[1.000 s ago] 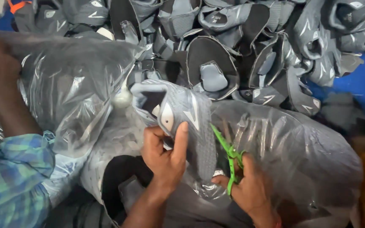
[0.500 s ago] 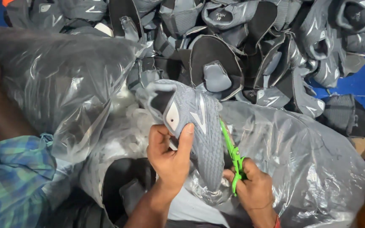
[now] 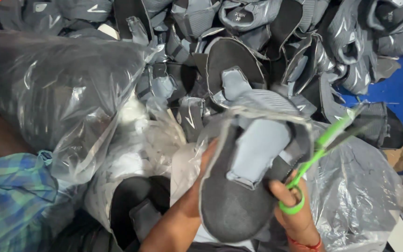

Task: The person trims excess thread and material from manufactured sneaker uppers using scissors.

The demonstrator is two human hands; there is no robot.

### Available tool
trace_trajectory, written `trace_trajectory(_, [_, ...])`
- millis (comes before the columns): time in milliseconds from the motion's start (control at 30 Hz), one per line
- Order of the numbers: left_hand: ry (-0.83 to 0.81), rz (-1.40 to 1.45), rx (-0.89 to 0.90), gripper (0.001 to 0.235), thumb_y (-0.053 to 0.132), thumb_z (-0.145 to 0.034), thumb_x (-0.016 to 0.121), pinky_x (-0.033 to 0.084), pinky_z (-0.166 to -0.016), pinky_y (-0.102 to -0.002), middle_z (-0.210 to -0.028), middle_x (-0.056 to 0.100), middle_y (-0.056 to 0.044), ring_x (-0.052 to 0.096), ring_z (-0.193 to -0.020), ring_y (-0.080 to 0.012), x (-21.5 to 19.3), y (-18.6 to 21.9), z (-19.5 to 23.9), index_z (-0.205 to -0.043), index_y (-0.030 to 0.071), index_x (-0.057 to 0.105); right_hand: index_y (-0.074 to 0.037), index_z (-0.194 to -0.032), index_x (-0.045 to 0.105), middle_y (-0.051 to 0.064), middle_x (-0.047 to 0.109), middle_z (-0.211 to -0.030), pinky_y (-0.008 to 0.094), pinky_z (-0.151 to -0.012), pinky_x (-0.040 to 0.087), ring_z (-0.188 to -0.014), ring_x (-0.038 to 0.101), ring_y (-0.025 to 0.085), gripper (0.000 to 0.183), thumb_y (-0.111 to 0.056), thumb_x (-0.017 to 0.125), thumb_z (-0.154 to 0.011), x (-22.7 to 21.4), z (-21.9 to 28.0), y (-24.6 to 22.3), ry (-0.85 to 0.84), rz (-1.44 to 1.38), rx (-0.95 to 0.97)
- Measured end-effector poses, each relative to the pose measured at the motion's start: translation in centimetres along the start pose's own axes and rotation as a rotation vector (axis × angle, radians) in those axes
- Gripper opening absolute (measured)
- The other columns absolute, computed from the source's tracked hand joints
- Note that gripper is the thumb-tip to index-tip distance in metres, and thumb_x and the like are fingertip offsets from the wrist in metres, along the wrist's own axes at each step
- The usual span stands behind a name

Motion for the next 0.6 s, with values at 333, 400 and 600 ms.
trace_trajectory(333, [-0.158, 0.271, -0.259, 0.016, 0.02, -0.104, 0.068, 0.056, -0.097, -0.035, -0.103, 0.068, 0.001, 0.069, -0.103, -0.0133, -3.3, -4.4, 1.3, -0.11, 0.007, 0.061, -0.004, -0.099, 0.059, 0.0, 0.064, -0.094, 0.026, -0.082, 0.049, -0.087, 0.061, 0.01, 0.021, 0.003, 0.075, -0.089, 0.7, -2.1, -5.9, 0.209, 0.199, -0.223])
trace_trajectory(400, [-0.047, -0.048, -0.262, 0.027, 0.011, -0.095, 0.074, 0.052, -0.085, -0.031, -0.103, 0.07, -0.002, 0.066, -0.095, -0.0118, -0.8, -2.0, 1.7, -0.118, 0.0, 0.066, -0.003, -0.104, 0.062, 0.002, 0.068, -0.098, 0.024, -0.08, 0.049, -0.087, 0.062, 0.009, 0.02, -0.003, 0.075, -0.088, 0.5, -2.2, -6.1, 0.209, 0.384, -0.212])
trace_trajectory(600, [0.235, -0.435, 0.027, 0.025, 0.019, -0.096, 0.07, 0.052, -0.083, -0.027, -0.101, 0.072, -0.001, 0.064, -0.09, -0.008, -1.3, 1.5, 2.4, -0.112, -0.001, 0.071, -0.006, -0.101, 0.065, 0.0, 0.069, -0.082, 0.025, -0.065, 0.049, -0.071, 0.062, 0.008, 0.028, -0.024, 0.08, -0.085, -0.8, -0.1, -6.5, 0.264, 0.863, -0.171])
Point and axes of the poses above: each hand's wrist, its own z-axis away from the middle knuckle, its own x-axis out of the palm, y = z × x, the point moved 7 cm from there along -z, towards the middle knuckle
